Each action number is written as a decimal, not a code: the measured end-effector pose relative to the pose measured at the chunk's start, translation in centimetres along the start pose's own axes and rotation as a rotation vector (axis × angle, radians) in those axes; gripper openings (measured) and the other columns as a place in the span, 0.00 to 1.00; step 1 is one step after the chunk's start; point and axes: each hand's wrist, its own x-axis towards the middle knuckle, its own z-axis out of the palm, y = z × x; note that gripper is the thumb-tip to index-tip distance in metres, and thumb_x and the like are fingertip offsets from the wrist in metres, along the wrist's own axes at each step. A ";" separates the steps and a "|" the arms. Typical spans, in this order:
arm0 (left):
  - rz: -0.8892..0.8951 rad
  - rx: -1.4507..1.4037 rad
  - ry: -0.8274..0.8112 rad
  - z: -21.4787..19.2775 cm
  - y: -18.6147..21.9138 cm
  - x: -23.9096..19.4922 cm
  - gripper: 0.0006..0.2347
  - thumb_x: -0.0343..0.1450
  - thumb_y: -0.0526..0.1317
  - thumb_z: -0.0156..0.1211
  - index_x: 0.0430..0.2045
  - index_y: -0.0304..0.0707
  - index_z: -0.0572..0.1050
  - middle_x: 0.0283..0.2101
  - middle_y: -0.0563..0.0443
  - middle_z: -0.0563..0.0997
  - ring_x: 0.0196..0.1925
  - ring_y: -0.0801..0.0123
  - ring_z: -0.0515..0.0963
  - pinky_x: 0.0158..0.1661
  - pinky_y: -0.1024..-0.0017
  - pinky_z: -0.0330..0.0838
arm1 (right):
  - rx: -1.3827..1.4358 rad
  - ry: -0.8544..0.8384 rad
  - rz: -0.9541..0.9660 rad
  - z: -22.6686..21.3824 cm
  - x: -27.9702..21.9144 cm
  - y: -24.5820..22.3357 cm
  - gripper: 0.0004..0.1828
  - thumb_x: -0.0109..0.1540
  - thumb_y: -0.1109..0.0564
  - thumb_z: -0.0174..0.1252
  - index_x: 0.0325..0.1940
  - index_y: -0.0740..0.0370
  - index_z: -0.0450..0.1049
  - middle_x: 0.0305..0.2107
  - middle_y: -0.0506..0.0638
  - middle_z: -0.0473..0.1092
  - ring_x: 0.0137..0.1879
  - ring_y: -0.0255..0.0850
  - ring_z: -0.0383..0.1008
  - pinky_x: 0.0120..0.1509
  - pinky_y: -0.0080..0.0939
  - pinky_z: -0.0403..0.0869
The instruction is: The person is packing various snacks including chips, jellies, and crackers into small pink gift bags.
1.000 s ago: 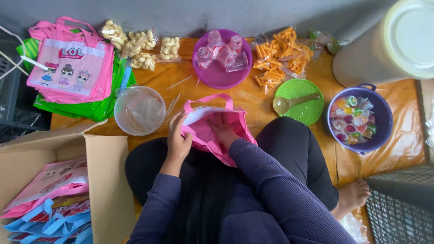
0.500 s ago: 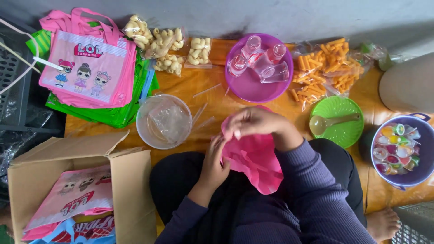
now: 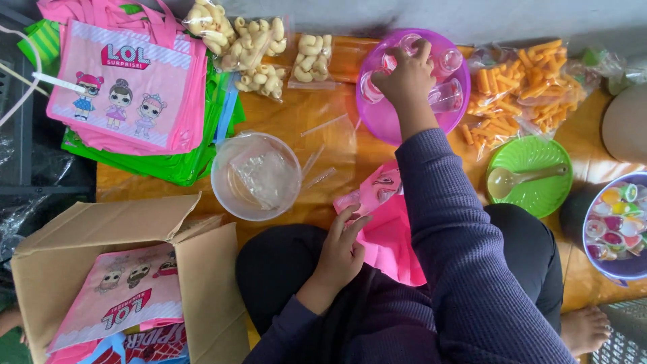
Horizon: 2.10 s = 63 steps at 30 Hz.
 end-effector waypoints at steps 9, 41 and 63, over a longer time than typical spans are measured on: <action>-0.066 -0.026 -0.032 0.0 0.8 0.5 0.24 0.66 0.21 0.49 0.57 0.38 0.72 0.64 0.40 0.67 0.67 0.51 0.70 0.44 0.75 0.78 | 0.000 0.084 -0.198 1.5 -0.5 7.9 0.48 0.59 0.61 0.69 0.76 0.42 0.51 0.67 0.69 0.57 0.40 0.57 0.77 0.40 0.57 0.79; -0.015 -0.187 0.183 -0.2 -0.8 1.2 0.33 0.61 0.19 0.47 0.65 0.38 0.66 0.65 0.37 0.67 0.70 0.44 0.66 0.67 0.48 0.59 | 0.996 -0.804 -0.646 -4.6 -16.9 2.7 0.17 0.67 0.54 0.60 0.58 0.62 0.76 0.46 0.57 0.76 0.51 0.43 0.75 0.55 0.45 0.77; -0.134 -0.182 0.215 0.1 -1.3 1.9 0.34 0.59 0.21 0.53 0.65 0.38 0.67 0.63 0.37 0.69 0.69 0.45 0.67 0.67 0.50 0.58 | 1.004 -0.166 -0.451 -8.9 -13.8 1.5 0.08 0.65 0.55 0.62 0.38 0.61 0.81 0.28 0.54 0.77 0.37 0.40 0.80 0.49 0.40 0.79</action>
